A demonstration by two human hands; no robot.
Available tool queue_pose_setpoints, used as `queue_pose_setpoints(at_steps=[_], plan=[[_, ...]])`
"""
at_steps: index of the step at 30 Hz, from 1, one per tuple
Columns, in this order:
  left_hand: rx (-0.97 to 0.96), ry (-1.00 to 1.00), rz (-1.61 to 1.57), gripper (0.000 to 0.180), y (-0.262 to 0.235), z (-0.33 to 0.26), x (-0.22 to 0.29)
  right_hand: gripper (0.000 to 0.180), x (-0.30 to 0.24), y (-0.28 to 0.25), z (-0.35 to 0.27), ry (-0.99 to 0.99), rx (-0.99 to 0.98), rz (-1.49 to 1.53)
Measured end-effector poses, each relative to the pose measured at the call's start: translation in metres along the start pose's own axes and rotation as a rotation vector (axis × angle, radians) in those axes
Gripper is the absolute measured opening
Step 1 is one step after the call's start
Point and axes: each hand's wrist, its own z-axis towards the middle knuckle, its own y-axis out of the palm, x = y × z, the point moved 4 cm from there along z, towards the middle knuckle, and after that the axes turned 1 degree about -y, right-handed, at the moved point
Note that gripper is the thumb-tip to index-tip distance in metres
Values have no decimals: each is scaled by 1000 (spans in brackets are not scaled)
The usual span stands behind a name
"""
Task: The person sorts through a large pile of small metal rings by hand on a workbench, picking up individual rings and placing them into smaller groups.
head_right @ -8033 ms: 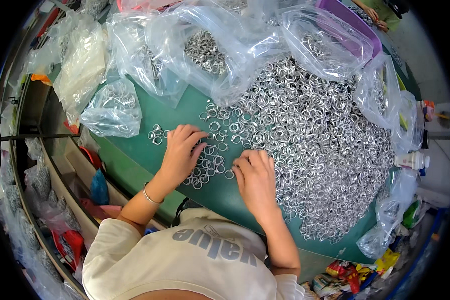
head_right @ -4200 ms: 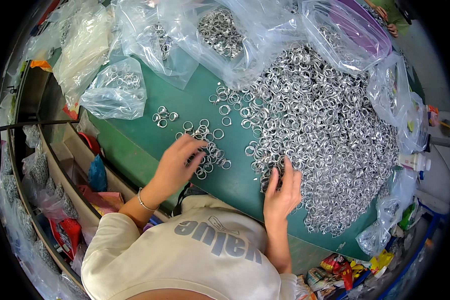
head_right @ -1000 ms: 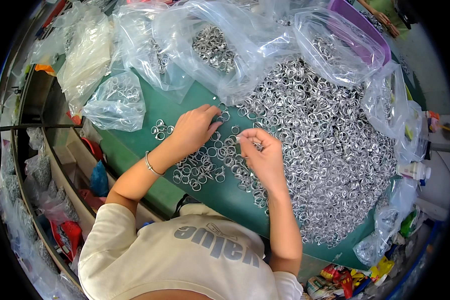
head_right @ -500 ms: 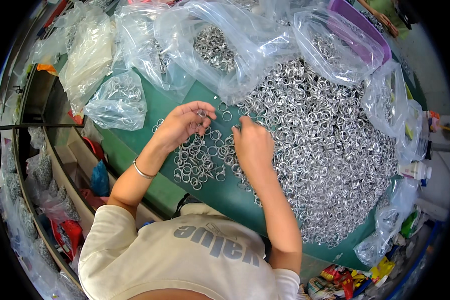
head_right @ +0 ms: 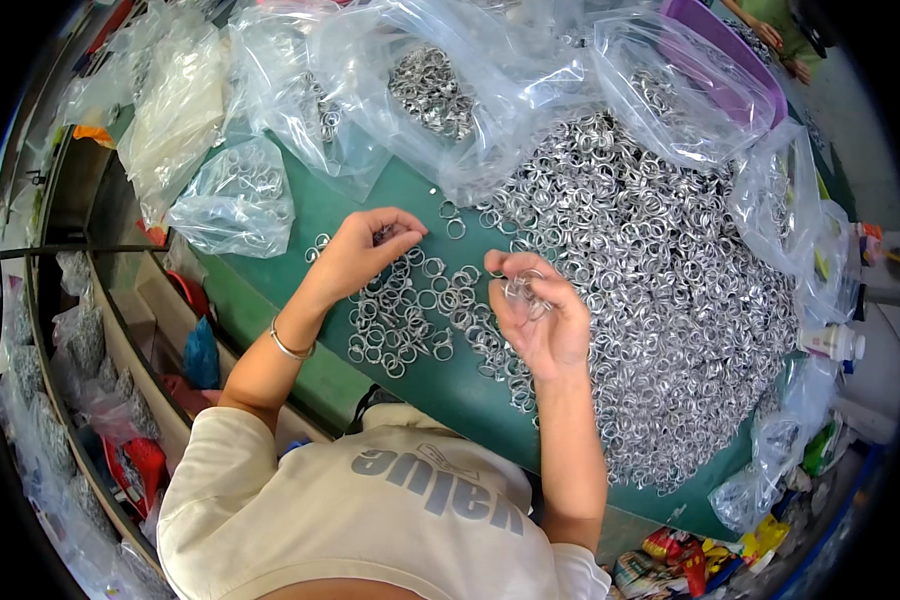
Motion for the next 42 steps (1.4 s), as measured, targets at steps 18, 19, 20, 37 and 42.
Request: queue_pose_setpoints(at_steps=[18, 19, 20, 37, 42], plan=[[-70, 513, 563, 32, 61, -25, 26, 37, 10, -15, -56, 57, 19, 381], [-84, 520, 575, 31, 63, -25, 24, 37, 11, -17, -56, 59, 64, 434], [-102, 499, 589, 30, 62, -26, 24, 38, 11, -18, -56, 63, 109, 488], [-58, 401, 555, 24, 61, -58, 27, 24, 9, -5, -49, 16, 309, -463], [-31, 324, 442, 22, 47, -62, 25, 16, 7, -20, -47, 17, 376, -770]])
